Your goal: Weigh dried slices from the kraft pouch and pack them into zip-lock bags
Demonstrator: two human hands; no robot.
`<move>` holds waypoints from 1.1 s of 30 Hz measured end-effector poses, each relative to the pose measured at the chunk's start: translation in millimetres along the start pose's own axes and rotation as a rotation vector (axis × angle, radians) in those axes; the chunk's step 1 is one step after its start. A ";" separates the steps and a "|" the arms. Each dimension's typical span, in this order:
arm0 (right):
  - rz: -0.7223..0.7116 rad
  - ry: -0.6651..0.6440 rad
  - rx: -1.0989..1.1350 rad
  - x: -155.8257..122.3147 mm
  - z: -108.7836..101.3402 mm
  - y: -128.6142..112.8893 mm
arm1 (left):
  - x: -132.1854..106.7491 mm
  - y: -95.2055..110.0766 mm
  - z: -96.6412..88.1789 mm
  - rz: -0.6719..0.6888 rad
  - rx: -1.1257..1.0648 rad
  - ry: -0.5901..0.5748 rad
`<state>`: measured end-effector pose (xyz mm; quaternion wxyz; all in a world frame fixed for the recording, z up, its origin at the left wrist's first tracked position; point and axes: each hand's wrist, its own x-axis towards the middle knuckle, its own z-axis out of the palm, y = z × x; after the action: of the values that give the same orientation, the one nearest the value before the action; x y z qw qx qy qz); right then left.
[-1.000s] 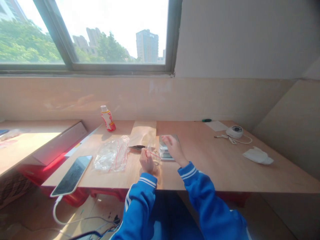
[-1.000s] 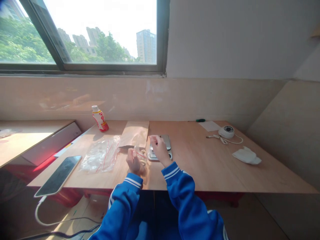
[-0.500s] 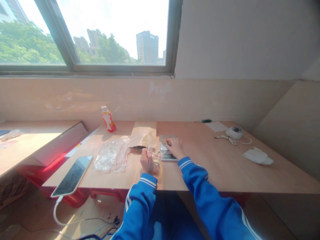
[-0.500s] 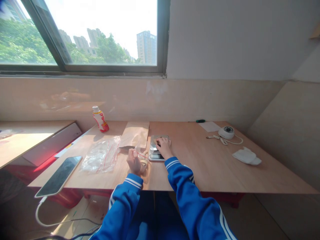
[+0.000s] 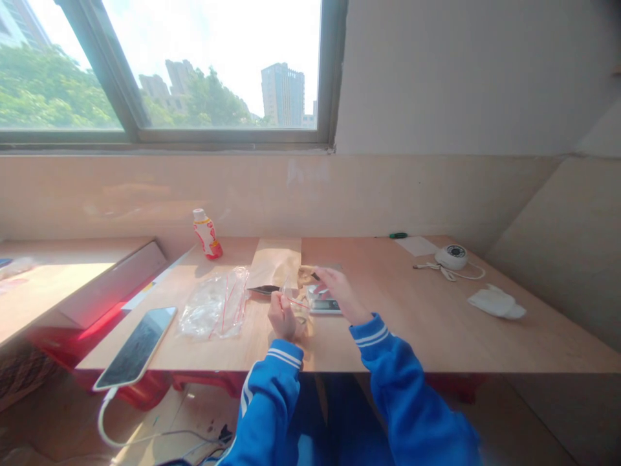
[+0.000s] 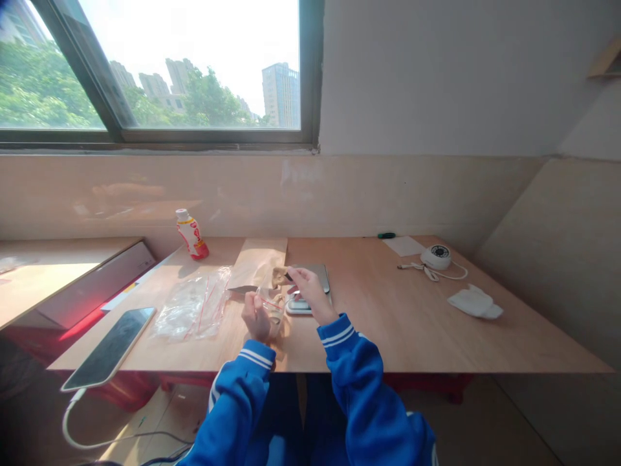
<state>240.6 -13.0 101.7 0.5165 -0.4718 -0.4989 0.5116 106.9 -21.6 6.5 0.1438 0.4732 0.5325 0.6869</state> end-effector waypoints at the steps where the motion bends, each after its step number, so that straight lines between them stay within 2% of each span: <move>1: 0.011 0.000 -0.059 -0.5 2.8 1.9 | 0.0 0.8 -0.3 0.004 0.003 0.005; 5: -0.066 0.072 -0.351 3.3 16.4 8.6 | -0.8 3.0 -1.9 0.035 0.024 -0.011; 10: -0.276 -0.029 -0.682 4.1 30.7 8.1 | -2.1 -3.5 -2.6 0.061 0.022 0.016; 12: -0.377 0.075 -0.719 -0.6 31.4 12.1 | -1.8 -7.5 -1.9 0.041 -0.007 0.066; 15: -0.483 0.259 -0.624 -12.2 28.3 27.0 | -0.5 -12.5 0.4 0.008 -0.066 0.153; 17: -0.454 0.252 -0.523 -20.6 25.7 39.3 | 0.3 -14.9 2.5 0.002 -0.095 0.184; 19: -0.392 0.179 -0.438 -27.4 23.6 48.8 | 0.7 -16.8 4.4 0.020 -0.115 0.165; 23: -0.388 0.066 -0.398 -35.9 19.5 52.9 | -0.3 -19.3 4.8 0.082 -0.145 0.077; 26: -0.436 0.070 -0.384 -40.6 14.8 49.8 | -2.0 -19.1 1.1 0.205 -0.158 -0.051; 28: -0.424 0.078 -0.330 -43.6 10.4 48.7 | -3.2 -17.4 -2.5 0.314 -0.143 -0.170; 30: -0.381 0.103 -0.255 -46.1 4.4 49.0 | -3.6 -14.6 -5.7 0.416 -0.083 -0.226; 31: -0.355 0.123 -0.215 -46.9 0.8 49.6 | -3.2 -12.9 -6.9 0.457 -0.042 -0.200; 33: -0.308 0.177 -0.140 -47.4 -7.4 51.7 | -1.4 -9.2 -8.2 0.466 0.034 -0.055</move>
<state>246.1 -58.6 48.2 0.5965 -0.4676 -0.5524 0.3470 98.2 -23.8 -2.1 -0.0119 0.6043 0.4163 0.6792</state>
